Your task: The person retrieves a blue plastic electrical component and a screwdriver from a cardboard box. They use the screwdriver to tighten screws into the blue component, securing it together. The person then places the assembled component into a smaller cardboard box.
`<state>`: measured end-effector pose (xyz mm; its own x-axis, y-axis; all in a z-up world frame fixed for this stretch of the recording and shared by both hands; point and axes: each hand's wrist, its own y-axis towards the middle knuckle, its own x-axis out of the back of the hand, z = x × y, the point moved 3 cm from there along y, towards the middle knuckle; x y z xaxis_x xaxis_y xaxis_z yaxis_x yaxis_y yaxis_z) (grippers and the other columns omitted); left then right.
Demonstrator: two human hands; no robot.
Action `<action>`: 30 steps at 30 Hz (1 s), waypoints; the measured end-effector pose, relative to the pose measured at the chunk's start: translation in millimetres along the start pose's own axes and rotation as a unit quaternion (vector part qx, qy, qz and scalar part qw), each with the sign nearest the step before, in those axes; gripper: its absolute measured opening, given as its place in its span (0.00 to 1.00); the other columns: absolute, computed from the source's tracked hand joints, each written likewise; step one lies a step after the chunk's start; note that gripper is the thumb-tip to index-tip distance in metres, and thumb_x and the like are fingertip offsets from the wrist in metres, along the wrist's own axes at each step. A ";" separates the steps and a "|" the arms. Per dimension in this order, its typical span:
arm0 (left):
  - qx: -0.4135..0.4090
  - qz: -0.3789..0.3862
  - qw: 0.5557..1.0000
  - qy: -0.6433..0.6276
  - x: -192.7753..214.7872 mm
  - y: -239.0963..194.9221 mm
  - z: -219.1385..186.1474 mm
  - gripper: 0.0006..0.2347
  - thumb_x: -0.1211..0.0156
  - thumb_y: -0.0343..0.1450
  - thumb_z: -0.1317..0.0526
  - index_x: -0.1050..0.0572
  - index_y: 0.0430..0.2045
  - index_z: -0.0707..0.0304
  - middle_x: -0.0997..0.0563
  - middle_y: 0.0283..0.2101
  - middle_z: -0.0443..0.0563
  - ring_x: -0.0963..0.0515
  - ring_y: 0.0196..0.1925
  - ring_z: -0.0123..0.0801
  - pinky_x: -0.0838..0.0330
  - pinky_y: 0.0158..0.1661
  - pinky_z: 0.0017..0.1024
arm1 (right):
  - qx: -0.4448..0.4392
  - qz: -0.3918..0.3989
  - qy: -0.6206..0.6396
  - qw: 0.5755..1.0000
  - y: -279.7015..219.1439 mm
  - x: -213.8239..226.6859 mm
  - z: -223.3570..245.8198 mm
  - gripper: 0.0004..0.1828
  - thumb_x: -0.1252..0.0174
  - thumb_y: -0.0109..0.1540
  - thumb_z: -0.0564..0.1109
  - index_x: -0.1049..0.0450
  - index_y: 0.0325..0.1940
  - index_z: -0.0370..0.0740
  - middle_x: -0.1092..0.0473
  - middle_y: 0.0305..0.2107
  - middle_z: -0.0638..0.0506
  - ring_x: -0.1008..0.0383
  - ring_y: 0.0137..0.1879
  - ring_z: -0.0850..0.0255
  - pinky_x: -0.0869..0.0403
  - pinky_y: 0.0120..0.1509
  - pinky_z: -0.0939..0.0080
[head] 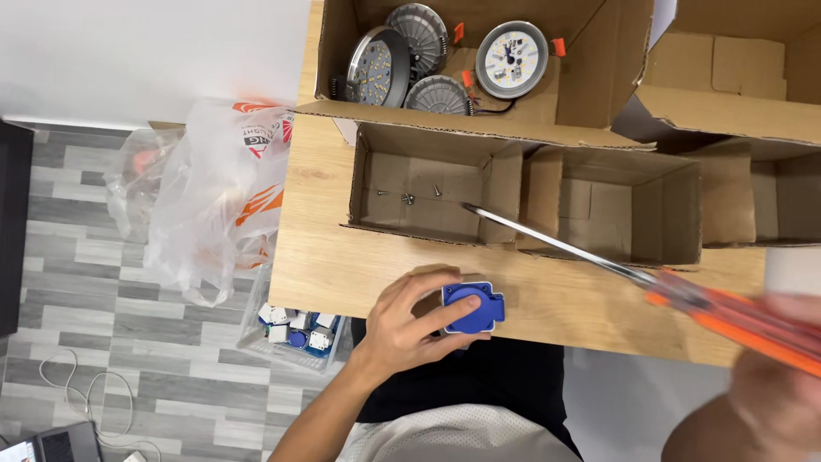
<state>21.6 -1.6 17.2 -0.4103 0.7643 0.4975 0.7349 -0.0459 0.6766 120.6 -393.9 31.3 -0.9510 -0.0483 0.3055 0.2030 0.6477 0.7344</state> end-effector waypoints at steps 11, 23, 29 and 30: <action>0.009 0.009 1.000 0.016 0.6 3.0 -2.0 0.21 0.26 0.71 0.50 0.26 0.54 0.53 0.22 0.51 0.61 0.16 0.49 0.47 0.16 0.48 0.38 | -0.241 0.204 0.729 0.607 165.1 -11.7 78.4 0.13 0.47 0.66 0.35 0.35 0.53 0.26 0.27 0.48 0.28 0.18 0.59 0.35 0.13 0.62 0.48; 0.062 -0.029 0.992 -0.111 1.5 -6.9 4.1 0.23 0.28 0.68 0.48 0.25 0.54 0.58 0.25 0.55 0.61 0.20 0.56 0.47 0.17 0.57 0.38 | -0.313 0.045 0.634 0.706 124.1 4.5 47.0 0.13 0.49 0.73 0.38 0.40 0.52 0.21 0.34 0.38 0.31 0.18 0.49 0.29 0.20 0.44 0.50; 0.166 -0.135 0.959 -0.185 39.4 -0.6 3.2 0.17 0.40 0.74 0.50 0.26 0.48 0.66 0.23 0.52 0.62 0.20 0.55 0.46 0.21 0.59 0.39 | -0.401 -0.040 0.566 0.719 40.5 4.4 15.6 0.40 0.60 0.80 0.63 0.35 0.43 0.14 0.31 0.42 0.13 0.27 0.40 0.27 0.27 0.44 0.43; 0.166 -0.135 0.959 -0.184 41.9 2.5 0.2 0.17 0.40 0.74 0.50 0.26 0.48 0.66 0.23 0.52 0.62 0.20 0.55 0.46 0.21 0.59 0.39 | -0.401 -0.040 0.567 0.719 36.1 9.2 16.4 0.40 0.60 0.80 0.63 0.35 0.43 0.14 0.31 0.42 0.13 0.27 0.40 0.27 0.27 0.44 0.43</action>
<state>6.3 30.4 39.7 -0.4365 0.8976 0.0607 0.7849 0.3470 0.5133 115.4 -358.5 50.6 -0.2584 -0.9437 0.2066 0.6591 -0.0158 0.7519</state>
